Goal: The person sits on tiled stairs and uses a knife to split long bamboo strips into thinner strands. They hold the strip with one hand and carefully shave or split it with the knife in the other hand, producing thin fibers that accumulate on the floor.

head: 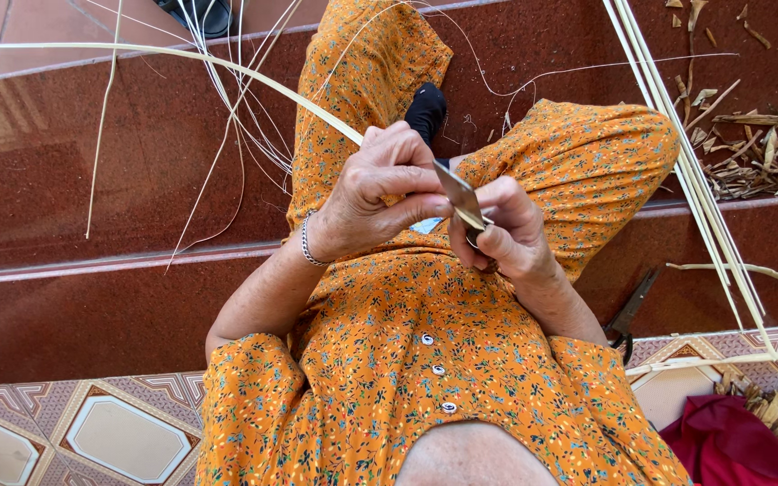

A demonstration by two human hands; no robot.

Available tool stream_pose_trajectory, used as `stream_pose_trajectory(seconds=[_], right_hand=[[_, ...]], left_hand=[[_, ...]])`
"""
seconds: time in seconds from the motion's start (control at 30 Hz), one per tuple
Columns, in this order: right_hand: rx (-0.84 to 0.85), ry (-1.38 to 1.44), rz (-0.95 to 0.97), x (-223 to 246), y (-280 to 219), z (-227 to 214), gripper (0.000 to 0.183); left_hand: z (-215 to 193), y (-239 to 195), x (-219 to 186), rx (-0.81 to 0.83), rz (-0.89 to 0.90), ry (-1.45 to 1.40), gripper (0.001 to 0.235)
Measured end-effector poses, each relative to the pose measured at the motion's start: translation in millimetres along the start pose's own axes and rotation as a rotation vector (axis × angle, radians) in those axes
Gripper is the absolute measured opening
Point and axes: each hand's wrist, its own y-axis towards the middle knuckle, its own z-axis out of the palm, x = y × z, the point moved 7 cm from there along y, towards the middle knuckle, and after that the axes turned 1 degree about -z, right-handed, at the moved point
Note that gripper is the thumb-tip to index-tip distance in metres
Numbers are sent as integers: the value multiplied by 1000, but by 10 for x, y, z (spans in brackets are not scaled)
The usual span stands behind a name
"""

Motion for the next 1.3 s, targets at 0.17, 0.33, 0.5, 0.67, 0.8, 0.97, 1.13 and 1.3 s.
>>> stream_pose_trajectory(seconds=[0.17, 0.33, 0.5, 0.67, 0.8, 0.97, 1.13, 1.3], right_hand=[[-8, 70, -8, 73, 9, -6, 41], [-73, 38, -7, 246, -36, 15, 63], [32, -186, 6, 220, 10, 54, 71], [0, -80, -40, 198, -33, 44, 66], [-15, -94, -28, 135, -56, 17, 56], [29, -61, -131, 110, 10, 16, 50], [59, 1, -60, 7, 24, -8, 50], [-2, 57, -32, -110, -40, -10, 49]], left_hand=[[-20, 9, -51, 42, -24, 17, 30], [-158, -32, -21, 90, -28, 31, 22], [-108, -89, 27, 44, -76, -114, 23], [-71, -76, -22, 23, -48, -113, 21], [-37, -76, -44, 46, -41, -92, 21], [-10, -70, -44, 53, -27, -93, 22], [-4, -64, -37, 43, -29, -116, 21], [49, -39, -53, 69, -14, -154, 18]])
